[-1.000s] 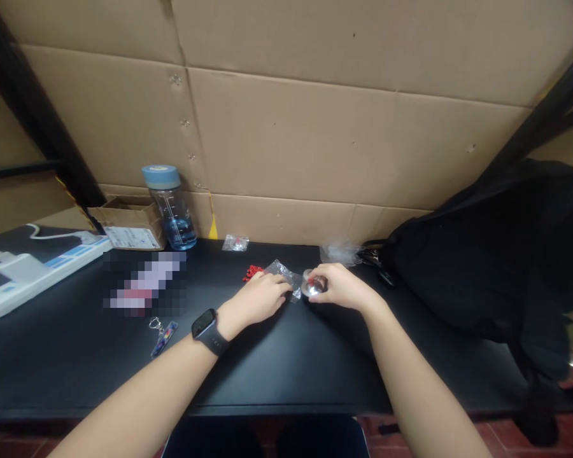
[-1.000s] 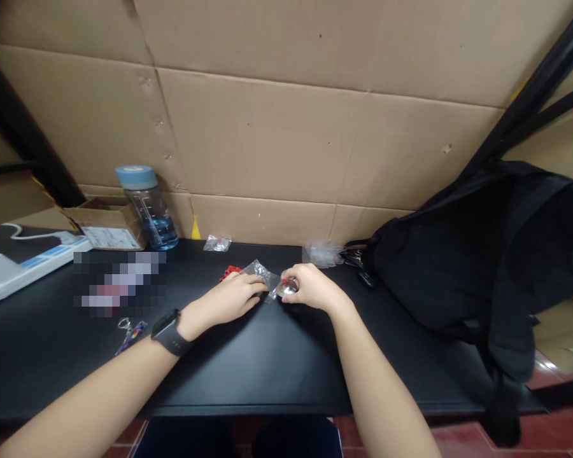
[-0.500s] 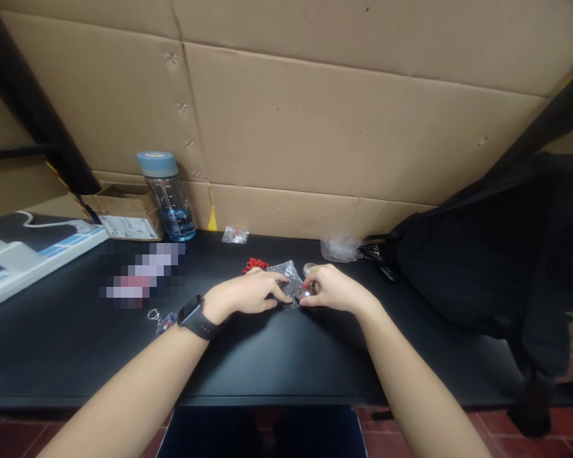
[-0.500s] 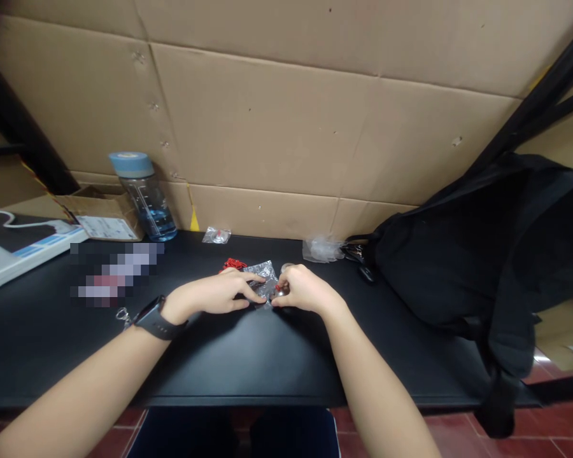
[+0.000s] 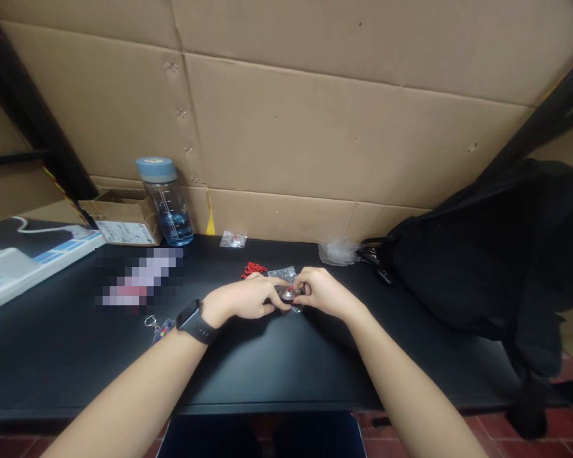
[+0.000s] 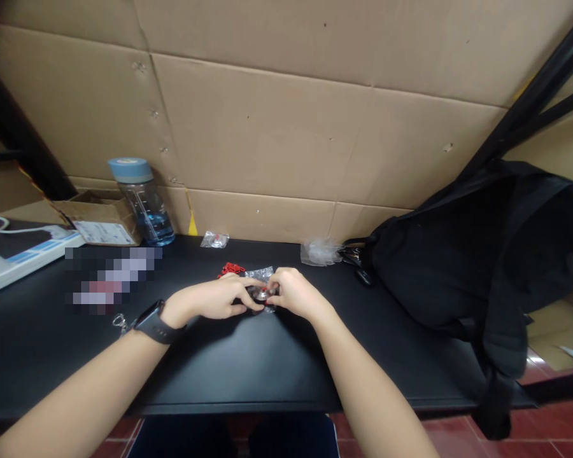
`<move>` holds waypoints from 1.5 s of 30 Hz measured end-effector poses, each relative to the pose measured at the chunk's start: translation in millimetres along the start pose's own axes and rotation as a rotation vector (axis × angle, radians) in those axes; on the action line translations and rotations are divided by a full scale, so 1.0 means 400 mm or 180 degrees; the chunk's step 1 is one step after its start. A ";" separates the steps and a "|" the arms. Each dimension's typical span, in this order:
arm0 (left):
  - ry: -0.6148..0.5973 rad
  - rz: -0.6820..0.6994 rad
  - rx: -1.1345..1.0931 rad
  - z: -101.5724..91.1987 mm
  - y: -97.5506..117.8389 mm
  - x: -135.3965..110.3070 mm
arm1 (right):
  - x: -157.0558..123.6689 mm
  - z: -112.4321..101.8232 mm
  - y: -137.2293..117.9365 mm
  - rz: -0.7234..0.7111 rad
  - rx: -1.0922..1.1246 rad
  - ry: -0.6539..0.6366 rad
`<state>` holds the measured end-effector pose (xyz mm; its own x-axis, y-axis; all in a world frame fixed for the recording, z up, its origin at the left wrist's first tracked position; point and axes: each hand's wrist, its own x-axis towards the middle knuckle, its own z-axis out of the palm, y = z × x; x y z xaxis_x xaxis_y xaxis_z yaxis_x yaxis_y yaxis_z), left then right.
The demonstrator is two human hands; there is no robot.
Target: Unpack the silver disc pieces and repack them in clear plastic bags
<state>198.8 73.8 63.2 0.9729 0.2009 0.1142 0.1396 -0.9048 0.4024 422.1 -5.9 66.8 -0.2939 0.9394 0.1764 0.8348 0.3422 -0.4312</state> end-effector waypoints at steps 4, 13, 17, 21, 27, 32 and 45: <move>0.0020 0.0009 0.0180 0.002 0.010 -0.003 | 0.019 0.039 0.001 0.0135 -0.0384 0.0514; -0.0051 -0.0466 0.0486 0.005 -0.014 -0.016 | 0.055 0.068 -0.016 0.0294 -0.0807 0.0908; 0.0427 -0.0550 0.0513 -0.026 -0.014 -0.012 | 0.035 0.008 0.008 -0.0240 0.0009 0.0625; 0.0594 -0.0818 0.0544 -0.022 -0.010 -0.004 | 0.010 -0.027 0.037 -0.0223 0.0052 0.0613; 0.0825 -0.0840 0.0716 0.004 -0.024 0.013 | 0.015 0.013 0.031 -0.0187 -0.0175 0.0282; 0.0835 -0.0943 0.0605 -0.016 -0.041 0.006 | 0.017 0.010 0.036 -0.0161 -0.0160 0.0386; 0.1486 -0.1798 0.0788 0.034 -0.035 0.035 | 0.025 0.049 0.030 0.0513 -0.0560 0.0887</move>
<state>213.0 84.1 46.9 0.5710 0.7448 0.3453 0.6823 -0.6645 0.3049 420.1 8.0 45.8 -0.0341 0.9310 0.3634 0.9345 0.1586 -0.3187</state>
